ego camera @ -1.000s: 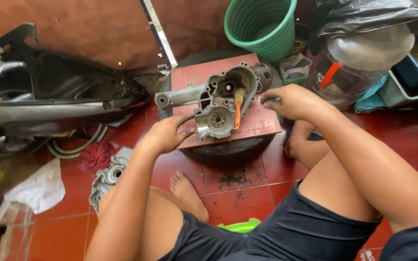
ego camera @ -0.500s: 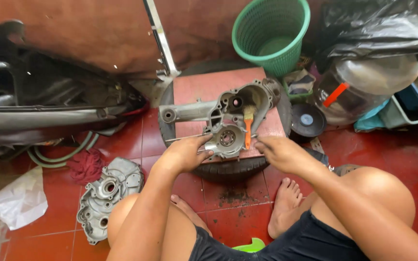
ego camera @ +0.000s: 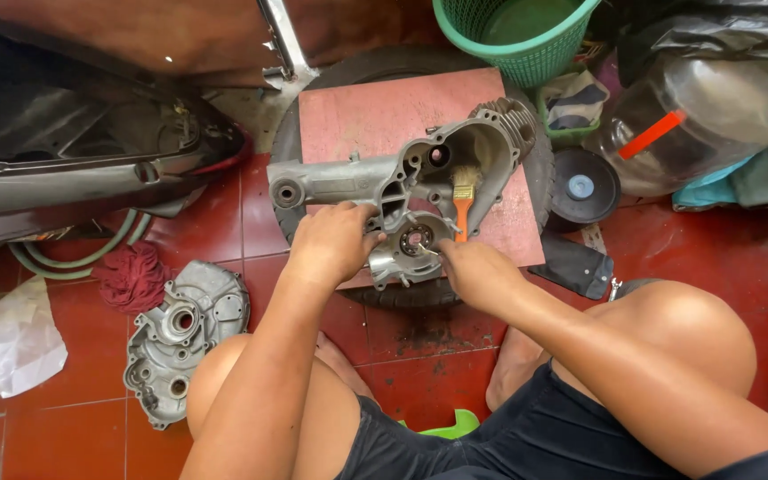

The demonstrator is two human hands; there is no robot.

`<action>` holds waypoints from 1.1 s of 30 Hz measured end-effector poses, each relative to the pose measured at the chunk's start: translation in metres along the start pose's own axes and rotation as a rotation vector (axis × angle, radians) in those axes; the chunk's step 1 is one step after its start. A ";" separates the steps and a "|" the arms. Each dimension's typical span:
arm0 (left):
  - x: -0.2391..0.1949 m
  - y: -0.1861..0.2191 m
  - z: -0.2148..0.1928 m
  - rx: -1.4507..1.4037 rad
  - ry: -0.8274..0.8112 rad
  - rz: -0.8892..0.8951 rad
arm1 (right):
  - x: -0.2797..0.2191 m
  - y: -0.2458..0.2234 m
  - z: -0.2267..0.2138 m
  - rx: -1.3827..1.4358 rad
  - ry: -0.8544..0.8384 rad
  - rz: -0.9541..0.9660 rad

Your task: Cleaning a motorcycle engine crankcase using a brush and a small metal tool to remove grime and debris.

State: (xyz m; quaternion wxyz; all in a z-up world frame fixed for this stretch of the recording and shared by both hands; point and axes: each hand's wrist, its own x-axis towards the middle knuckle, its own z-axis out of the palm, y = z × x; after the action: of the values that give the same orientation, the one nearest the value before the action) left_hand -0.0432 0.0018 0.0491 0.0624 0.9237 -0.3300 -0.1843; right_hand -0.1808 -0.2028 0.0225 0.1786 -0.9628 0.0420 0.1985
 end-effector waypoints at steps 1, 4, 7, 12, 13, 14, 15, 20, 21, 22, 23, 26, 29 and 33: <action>0.004 0.003 0.001 -0.026 -0.011 0.004 | 0.001 -0.004 0.000 -0.074 0.062 -0.047; 0.009 0.013 -0.004 -0.050 -0.053 0.028 | 0.004 -0.006 0.013 -0.216 0.132 -0.098; 0.009 0.018 0.001 -0.051 -0.067 0.045 | 0.000 -0.013 0.012 -0.319 0.156 -0.103; 0.004 0.018 -0.011 -0.065 -0.084 0.045 | 0.007 -0.024 0.009 -0.310 0.172 -0.073; 0.002 0.018 -0.015 -0.072 -0.098 0.055 | 0.008 -0.024 0.013 -0.329 0.204 -0.102; 0.002 0.019 -0.018 -0.082 -0.110 0.067 | 0.009 -0.023 0.016 -0.353 0.236 -0.130; 0.002 0.019 -0.018 -0.083 -0.115 0.072 | 0.009 -0.025 0.016 -0.352 0.232 -0.124; 0.002 0.018 -0.019 -0.077 -0.120 0.080 | 0.014 -0.030 0.017 -0.355 0.224 -0.044; 0.003 0.018 -0.017 -0.076 -0.119 0.080 | 0.016 -0.027 0.017 -0.355 0.226 -0.044; 0.003 0.017 -0.016 -0.074 -0.115 0.083 | 0.019 -0.025 0.017 -0.324 0.196 -0.037; 0.004 0.016 -0.014 -0.071 -0.110 0.085 | 0.022 -0.023 0.017 -0.294 0.166 -0.031; 0.000 0.015 -0.014 -0.075 -0.111 0.095 | 0.013 -0.027 0.011 -0.301 0.172 -0.062; 0.000 0.013 -0.012 -0.074 -0.120 0.104 | 0.005 -0.031 0.009 -0.282 0.186 -0.091; 0.003 0.012 -0.010 -0.068 -0.121 0.118 | 0.002 -0.032 0.011 -0.138 0.190 -0.065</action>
State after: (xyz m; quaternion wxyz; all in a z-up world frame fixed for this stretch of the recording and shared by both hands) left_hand -0.0437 -0.0096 0.0605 0.0843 0.8871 -0.3808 -0.2468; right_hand -0.1787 -0.1693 0.0225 0.1134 -0.9881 0.0137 0.1028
